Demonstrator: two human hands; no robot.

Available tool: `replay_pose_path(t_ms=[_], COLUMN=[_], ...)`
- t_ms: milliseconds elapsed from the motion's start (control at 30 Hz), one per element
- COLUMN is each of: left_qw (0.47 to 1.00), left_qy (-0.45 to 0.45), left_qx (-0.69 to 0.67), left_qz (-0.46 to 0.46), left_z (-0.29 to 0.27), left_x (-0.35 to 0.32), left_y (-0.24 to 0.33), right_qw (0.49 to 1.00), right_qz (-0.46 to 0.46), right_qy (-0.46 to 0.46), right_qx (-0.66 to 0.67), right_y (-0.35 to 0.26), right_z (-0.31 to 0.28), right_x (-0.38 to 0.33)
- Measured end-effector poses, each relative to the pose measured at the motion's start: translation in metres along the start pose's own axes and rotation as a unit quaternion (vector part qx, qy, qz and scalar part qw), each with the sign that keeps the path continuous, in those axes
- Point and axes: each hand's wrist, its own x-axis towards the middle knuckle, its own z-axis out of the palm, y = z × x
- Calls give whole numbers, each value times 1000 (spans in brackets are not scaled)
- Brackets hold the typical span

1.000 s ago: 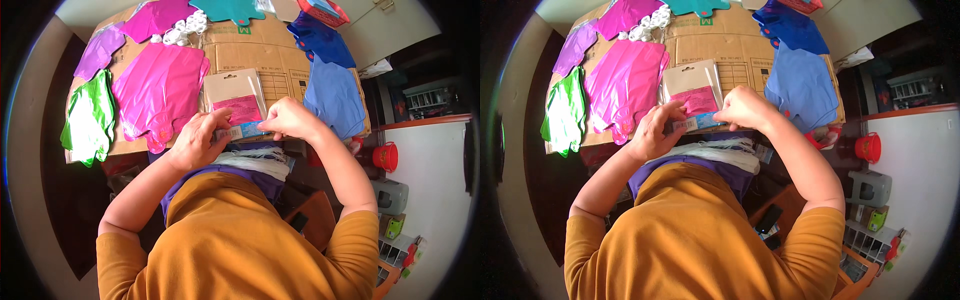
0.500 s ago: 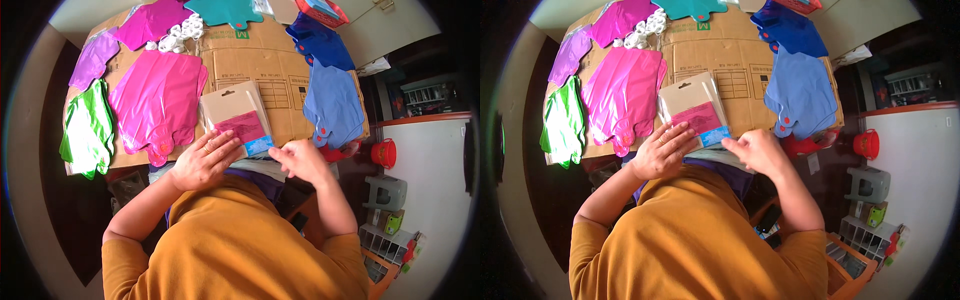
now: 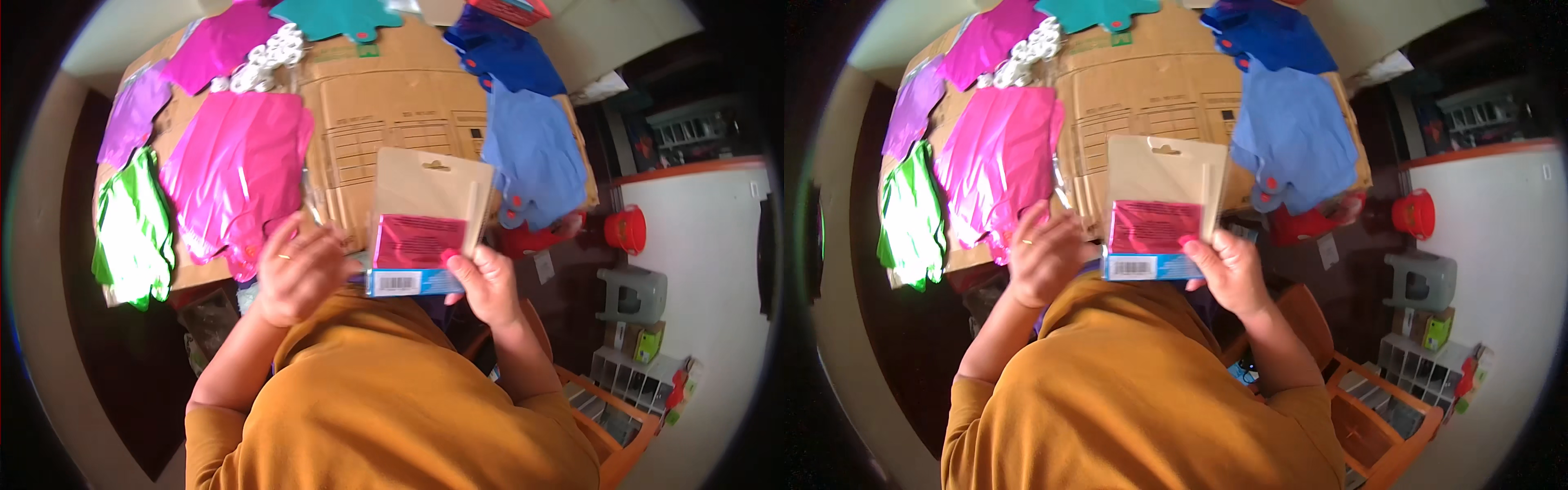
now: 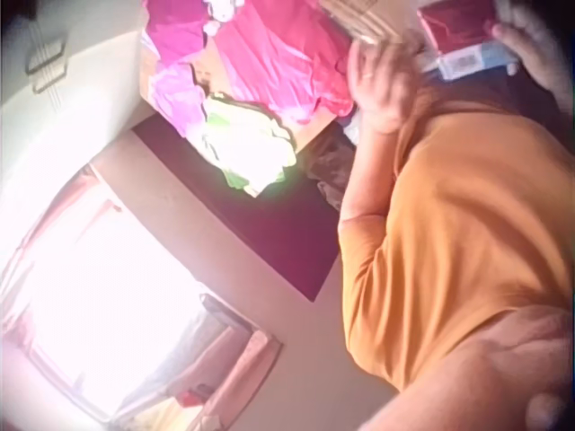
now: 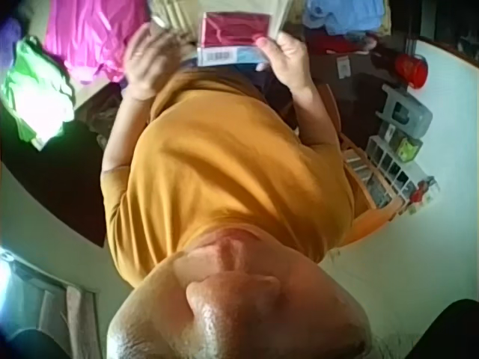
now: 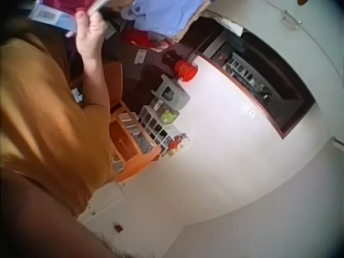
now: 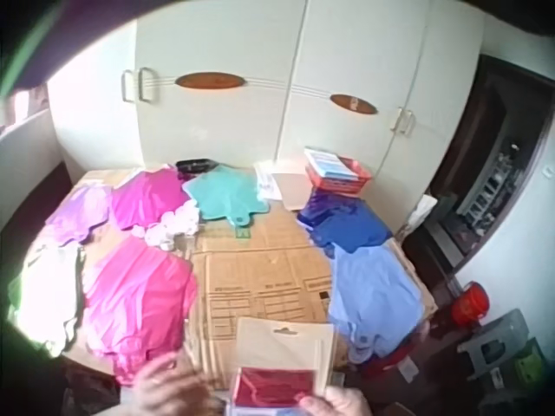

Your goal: Folding colored plastic sheets and inserting them into retail packaging with cardboard backing.

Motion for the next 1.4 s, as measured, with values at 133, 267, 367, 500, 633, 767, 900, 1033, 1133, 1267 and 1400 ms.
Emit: replay_pose_path(t_ms=[133, 267, 367, 500, 633, 767, 900, 1033, 1133, 1267, 1400], left_qw=[994, 993, 989, 965, 915, 923, 969, 986, 988, 954, 853], left_qy=[20, -9, -31, -28, -102, -77, -18, -37, -35, -22, 122], left_qx=[11, -8, -43, -112, -264, -319, -224, -144, -124, -234, -353], left_qz=[-106, -119, -140, -236, -287, -204, -98, -79, -86, -187, -364], left_z=[-31, -32, -30, -31, -11, 16, 20, 18, 21, 28, 18], left_x=[8, 9, 8, 10, 75, 107, 104, 95, 92, 98, 86], left_y=[-11, -11, -11, 3, 17, 26, 24, 24, 24, 28, 10], right_qw=[955, 733, 716, 813, 847, 793, 752, 701, 726, 803, 757], right_qz=[-119, -219, -203, -243, -411, -516, -552, -608, -582, -419, -277], right_qy=[270, 631, 640, 520, 230, 94, 78, 67, 100, 237, 591], right_qx=[-30, -128, -190, -96, -246, -311, -351, -366, -353, -351, -30], right_y=[-16, -31, 16, -17, -40, -55, -59, -53, -52, -38, -39], right_z=[-87, -206, -276, -206, -107, -51, -42, -43, -37, -68, -193], right_x=[-1, 5, 15, 26, 28, 38, 43, 49, 45, 38, 33])
